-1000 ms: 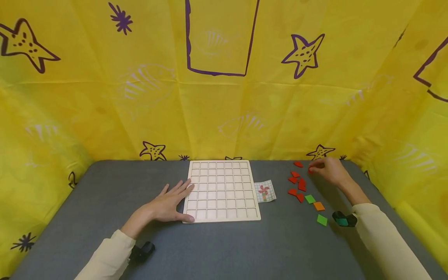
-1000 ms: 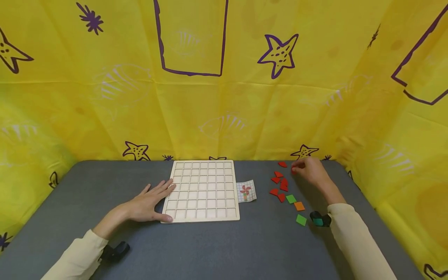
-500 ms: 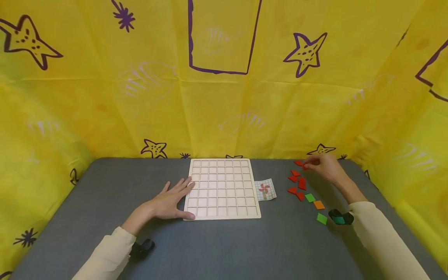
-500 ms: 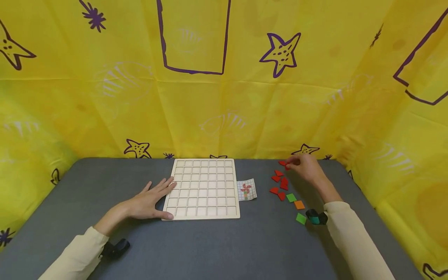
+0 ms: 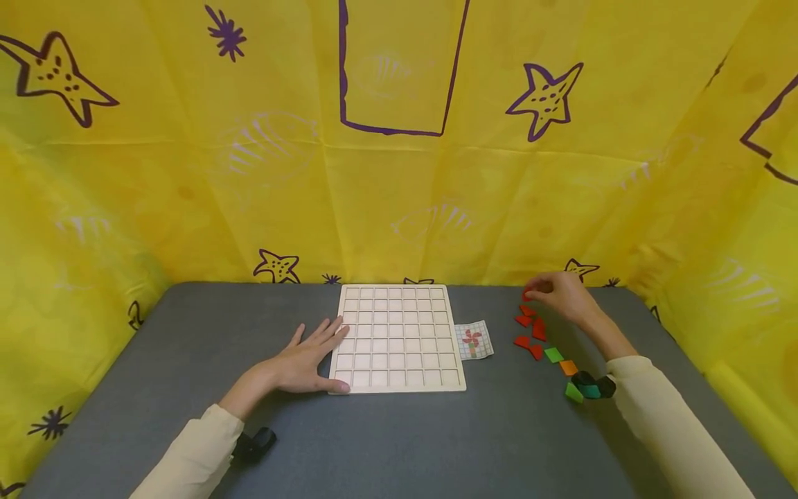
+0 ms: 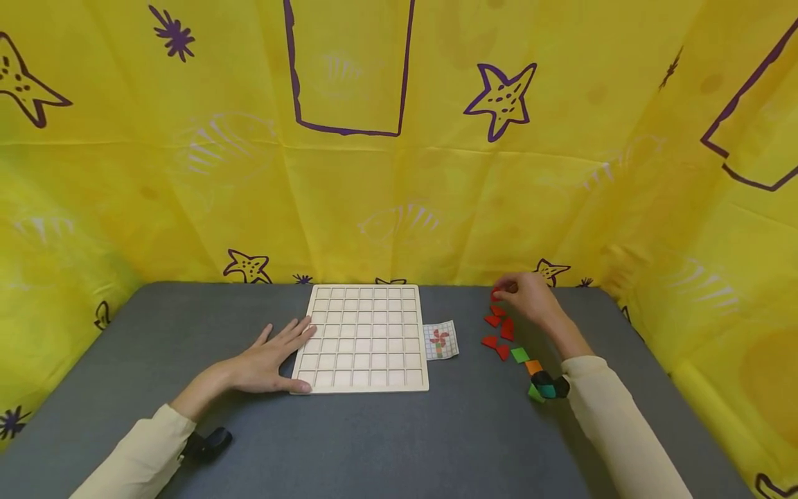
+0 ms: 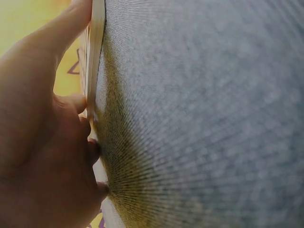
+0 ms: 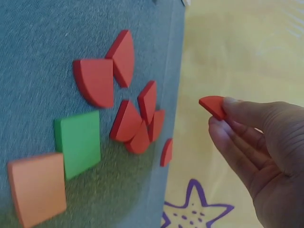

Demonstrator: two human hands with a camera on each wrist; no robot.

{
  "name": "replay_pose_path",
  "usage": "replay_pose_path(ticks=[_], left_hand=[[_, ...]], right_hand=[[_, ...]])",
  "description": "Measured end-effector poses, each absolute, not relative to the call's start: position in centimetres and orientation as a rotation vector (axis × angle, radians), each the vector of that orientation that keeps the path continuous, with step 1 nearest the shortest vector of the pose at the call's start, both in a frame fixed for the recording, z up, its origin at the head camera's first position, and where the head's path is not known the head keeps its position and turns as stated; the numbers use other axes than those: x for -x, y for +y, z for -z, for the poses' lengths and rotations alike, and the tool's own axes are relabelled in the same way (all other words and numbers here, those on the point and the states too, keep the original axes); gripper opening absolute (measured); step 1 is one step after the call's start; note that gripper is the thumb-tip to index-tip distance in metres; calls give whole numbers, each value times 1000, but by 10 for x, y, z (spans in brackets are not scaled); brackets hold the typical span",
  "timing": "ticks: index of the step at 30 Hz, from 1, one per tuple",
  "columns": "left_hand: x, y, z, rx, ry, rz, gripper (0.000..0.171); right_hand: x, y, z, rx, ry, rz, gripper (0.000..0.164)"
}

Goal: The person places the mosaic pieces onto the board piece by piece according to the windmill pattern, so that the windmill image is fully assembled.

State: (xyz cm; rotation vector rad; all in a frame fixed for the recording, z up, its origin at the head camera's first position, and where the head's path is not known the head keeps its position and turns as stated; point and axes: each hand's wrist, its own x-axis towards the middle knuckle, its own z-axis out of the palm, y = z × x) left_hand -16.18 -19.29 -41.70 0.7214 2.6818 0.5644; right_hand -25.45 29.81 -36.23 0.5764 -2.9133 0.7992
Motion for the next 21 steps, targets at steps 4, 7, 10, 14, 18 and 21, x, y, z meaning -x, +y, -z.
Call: replay_pose_path(ticks=[4,7,10,14,18,21], left_hand=[[162,-192,415,-709,2674,-542,110],[162,-190,412,-703,2664,-526,111],[164,-189,412,-702,2658,-526,112],[165,-189,414,-718,2661,-533,115],[166,-189,416,-720,2661,-546,117],[168,-189,416,-717,2657,-545,117]], right_hand=[[257,289,363,-562,-2924,-824,18],[258,282,363,-552,-2923,-834,19],[259,275,363,-550,-2929,-845,20],[261,269,363,-557,-2933,-870,21],[261,262,364,-594,-2915,-897,18],[262,257,366,-621,-2907,-903,16]])
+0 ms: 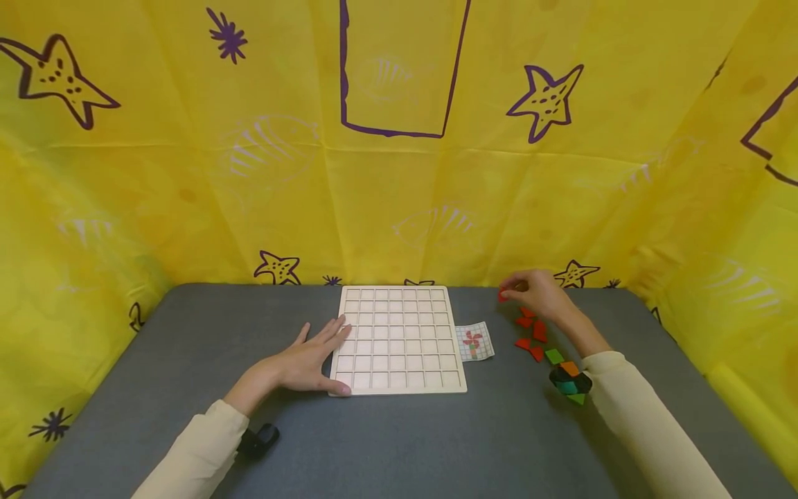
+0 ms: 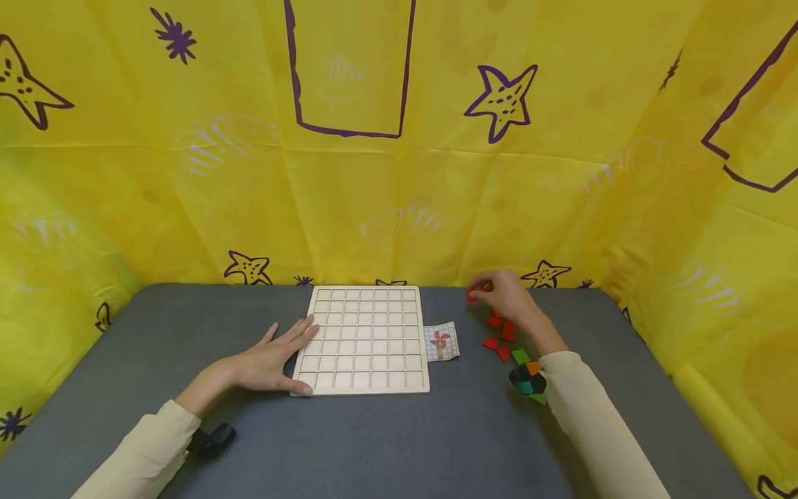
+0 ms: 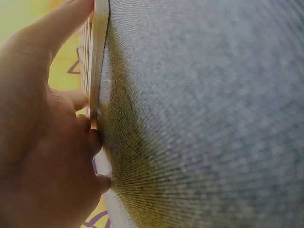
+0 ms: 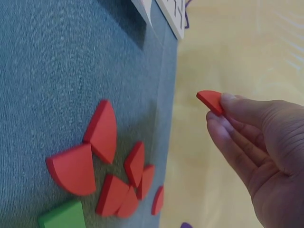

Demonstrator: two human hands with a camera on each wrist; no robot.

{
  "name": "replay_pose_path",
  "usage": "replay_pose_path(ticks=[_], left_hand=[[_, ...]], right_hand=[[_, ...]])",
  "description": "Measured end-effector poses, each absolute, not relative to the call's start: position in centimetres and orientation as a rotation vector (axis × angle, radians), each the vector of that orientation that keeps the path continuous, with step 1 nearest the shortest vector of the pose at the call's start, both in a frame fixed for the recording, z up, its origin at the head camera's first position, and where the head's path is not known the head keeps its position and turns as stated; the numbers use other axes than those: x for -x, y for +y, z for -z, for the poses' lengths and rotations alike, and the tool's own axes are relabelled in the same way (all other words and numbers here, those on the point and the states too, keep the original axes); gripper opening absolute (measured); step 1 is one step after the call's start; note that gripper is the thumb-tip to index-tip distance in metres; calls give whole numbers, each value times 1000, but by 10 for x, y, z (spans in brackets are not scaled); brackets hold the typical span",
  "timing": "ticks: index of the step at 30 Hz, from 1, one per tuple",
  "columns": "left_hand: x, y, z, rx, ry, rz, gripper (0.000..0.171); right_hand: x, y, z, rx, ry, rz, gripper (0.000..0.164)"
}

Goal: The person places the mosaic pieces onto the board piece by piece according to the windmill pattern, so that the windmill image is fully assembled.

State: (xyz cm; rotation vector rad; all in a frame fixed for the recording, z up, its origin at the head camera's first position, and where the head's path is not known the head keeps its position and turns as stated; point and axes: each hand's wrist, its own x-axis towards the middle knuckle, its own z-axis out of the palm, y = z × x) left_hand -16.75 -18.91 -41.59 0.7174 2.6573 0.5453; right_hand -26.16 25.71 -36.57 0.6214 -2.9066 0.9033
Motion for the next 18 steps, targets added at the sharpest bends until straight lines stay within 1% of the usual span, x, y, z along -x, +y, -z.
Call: replay_pose_path(ticks=[9,18], left_hand=[[168,-187,418,-716,2666,-547,122],[166,-188,417,-720,2673,-550,120]], right_hand=[[264,238,372,-692,-2864,-911,10],[265,218,384,-645,-2860,-1095,15]])
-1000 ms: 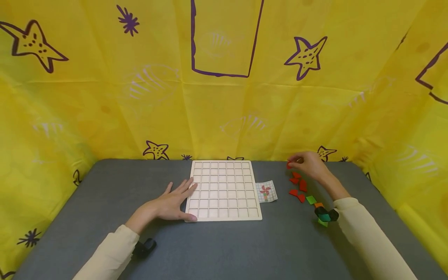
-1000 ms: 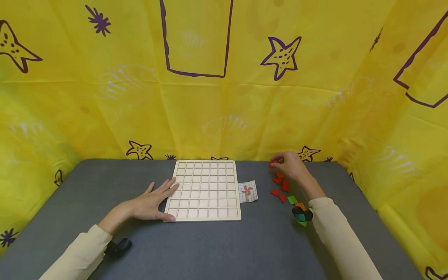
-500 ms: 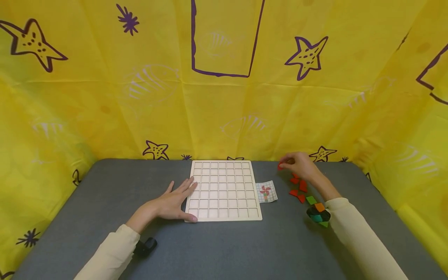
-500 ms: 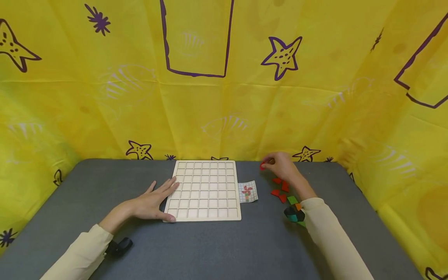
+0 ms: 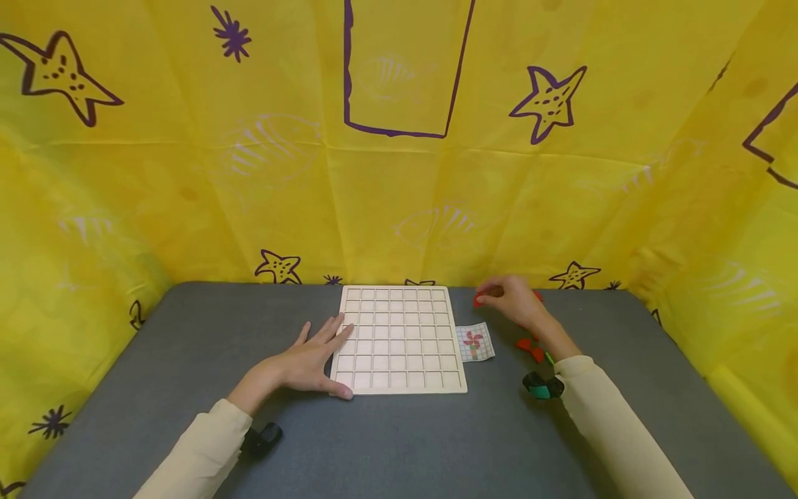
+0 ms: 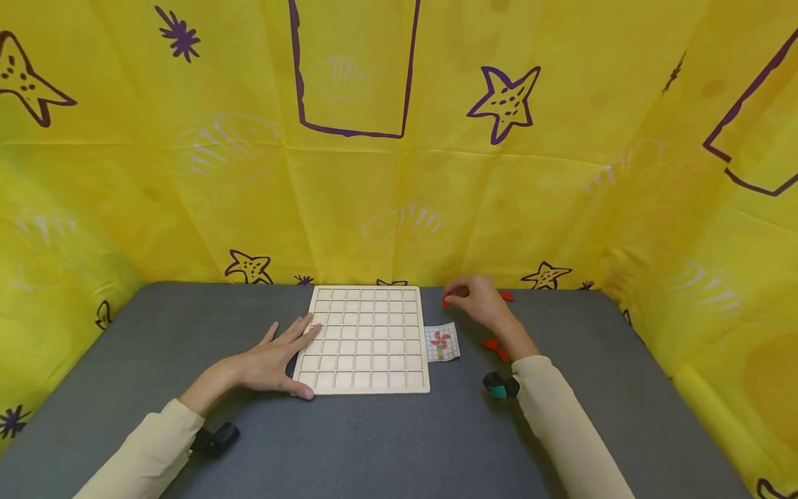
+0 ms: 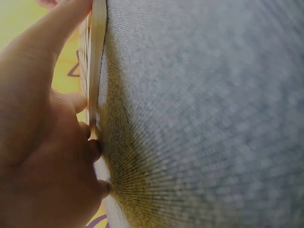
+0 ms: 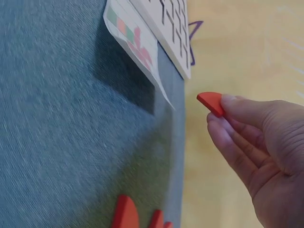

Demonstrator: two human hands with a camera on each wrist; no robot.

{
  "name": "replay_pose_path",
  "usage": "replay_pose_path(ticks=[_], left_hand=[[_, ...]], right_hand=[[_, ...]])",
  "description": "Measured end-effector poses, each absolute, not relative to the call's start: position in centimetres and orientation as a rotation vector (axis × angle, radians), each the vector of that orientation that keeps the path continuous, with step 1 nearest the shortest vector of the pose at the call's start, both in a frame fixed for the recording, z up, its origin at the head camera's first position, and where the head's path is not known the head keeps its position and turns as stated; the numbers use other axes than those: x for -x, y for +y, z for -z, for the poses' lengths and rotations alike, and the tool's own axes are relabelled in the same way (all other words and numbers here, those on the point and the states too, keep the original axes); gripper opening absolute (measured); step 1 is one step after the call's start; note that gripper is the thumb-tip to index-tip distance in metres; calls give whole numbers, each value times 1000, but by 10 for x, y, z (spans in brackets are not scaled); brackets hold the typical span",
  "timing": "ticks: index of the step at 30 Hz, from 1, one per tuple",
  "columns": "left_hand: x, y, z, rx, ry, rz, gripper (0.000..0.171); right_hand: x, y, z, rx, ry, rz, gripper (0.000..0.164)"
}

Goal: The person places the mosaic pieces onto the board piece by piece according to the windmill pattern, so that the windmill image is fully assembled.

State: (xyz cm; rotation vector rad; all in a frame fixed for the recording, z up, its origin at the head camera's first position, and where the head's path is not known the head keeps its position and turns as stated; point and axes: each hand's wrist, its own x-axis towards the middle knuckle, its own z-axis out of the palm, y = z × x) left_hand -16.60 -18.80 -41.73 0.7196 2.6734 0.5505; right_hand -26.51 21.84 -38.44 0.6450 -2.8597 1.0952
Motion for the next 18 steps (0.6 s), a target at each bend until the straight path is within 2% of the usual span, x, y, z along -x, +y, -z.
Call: replay_pose_path(ticks=[10,18], left_hand=[[168,-185,412,-717,2678,-551,120],[166,-186,413,-722,2674,-561,120]], right_hand=[[265,202,394,-638,-2822,-1167,15],[264,174,397,-672,-2817,-1376,22]])
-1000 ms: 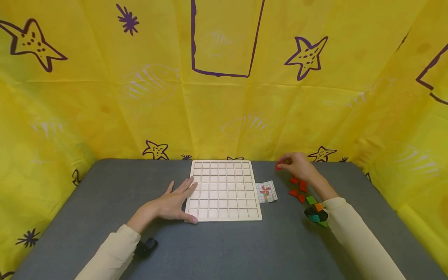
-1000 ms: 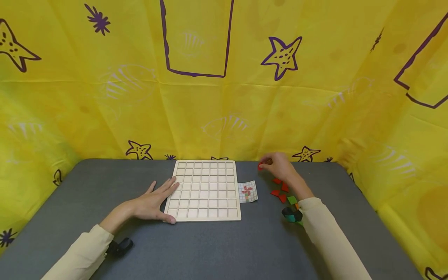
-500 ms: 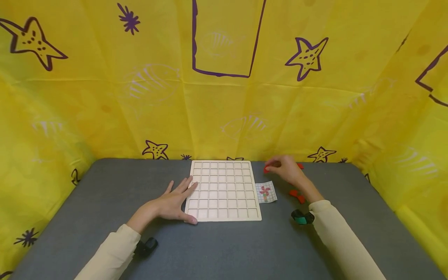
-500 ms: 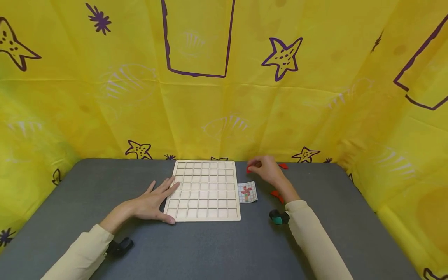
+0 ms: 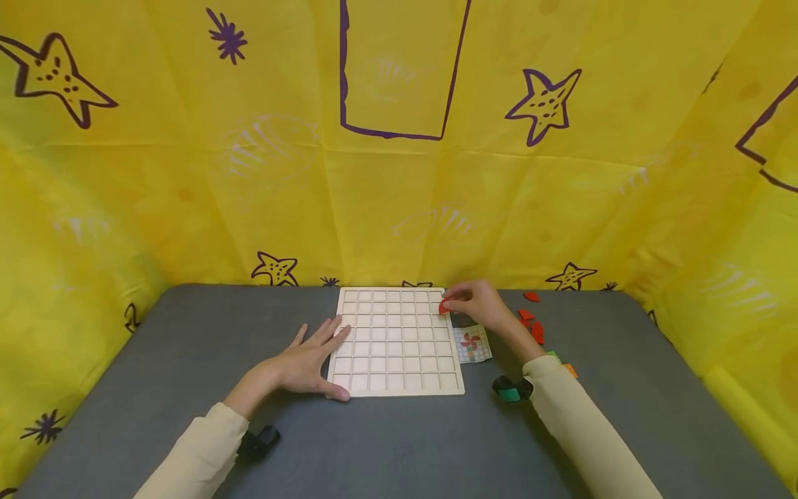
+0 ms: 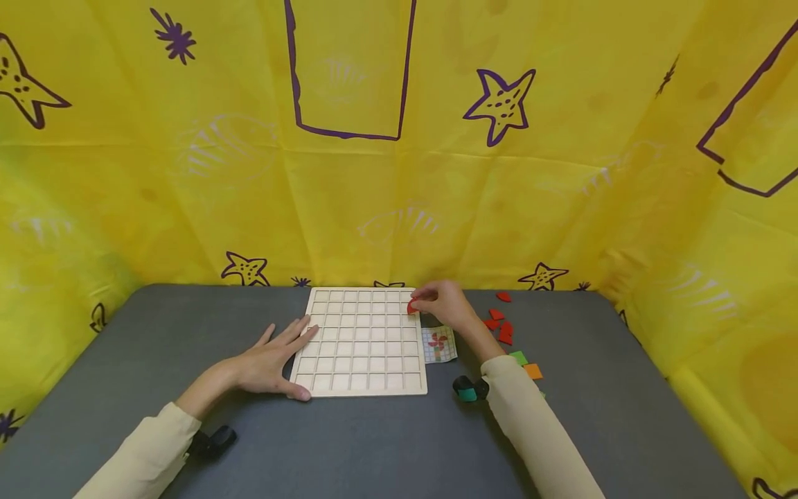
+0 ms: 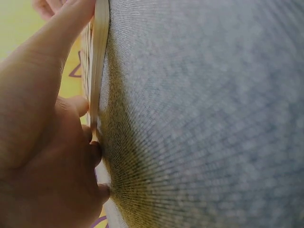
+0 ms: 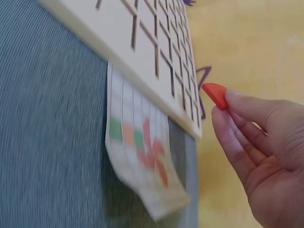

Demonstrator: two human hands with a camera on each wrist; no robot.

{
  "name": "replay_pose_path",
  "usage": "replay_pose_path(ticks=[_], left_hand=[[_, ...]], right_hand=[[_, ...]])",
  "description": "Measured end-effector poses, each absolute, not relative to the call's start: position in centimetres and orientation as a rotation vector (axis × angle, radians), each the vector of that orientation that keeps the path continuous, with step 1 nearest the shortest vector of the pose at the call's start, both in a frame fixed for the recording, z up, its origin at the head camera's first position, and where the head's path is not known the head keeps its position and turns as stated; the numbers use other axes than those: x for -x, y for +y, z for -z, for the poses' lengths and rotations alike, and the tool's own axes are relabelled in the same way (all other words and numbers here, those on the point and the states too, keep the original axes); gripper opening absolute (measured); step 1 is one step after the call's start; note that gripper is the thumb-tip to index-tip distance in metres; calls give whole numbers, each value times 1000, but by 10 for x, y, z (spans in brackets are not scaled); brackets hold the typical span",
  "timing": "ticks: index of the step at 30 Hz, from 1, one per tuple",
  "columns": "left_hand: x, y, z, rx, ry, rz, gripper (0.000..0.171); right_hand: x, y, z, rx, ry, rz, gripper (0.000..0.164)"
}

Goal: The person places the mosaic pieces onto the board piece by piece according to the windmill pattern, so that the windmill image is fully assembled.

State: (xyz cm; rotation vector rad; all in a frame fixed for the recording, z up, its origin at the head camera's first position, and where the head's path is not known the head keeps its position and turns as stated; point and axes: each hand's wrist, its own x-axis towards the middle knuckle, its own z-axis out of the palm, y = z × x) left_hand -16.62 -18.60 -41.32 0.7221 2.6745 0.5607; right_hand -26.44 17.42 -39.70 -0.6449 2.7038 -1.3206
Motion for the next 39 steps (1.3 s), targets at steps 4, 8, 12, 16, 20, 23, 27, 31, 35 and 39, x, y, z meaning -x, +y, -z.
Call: replay_pose_path(ticks=[4,8,12,16,20,23,27,31,35,39], left_hand=[[166,-187,414,-705,2671,-555,120],[165,-187,413,-691,2664,-554,119],[165,-187,413,-682,2663,-547,119],[164,-188,414,-684,2668,-541,119],[164,-188,414,-702,2667,-546,119],[164,-187,414,-712,2667,-543,119],[166,-185,413,-721,2668,-544,119],[166,-185,413,-724,2668,-543,120],[166,-186,414,-715,2671,-525,119],[165,-187,414,-707,2676,-532,120]], right_hand=[[267,161,399,665,2695,1330,21],[269,151,402,649,2700,1318,21],[271,141,403,606,2686,1333,22],[275,131,405,539,2668,1367,19],[277,120,408,480,2638,1422,18],[279,112,410,479,2634,1436,16],[280,104,412,462,2660,1411,14],[281,99,412,387,2585,1499,14],[282,93,413,335,2490,1628,16],[282,88,414,376,2551,1554,15]])
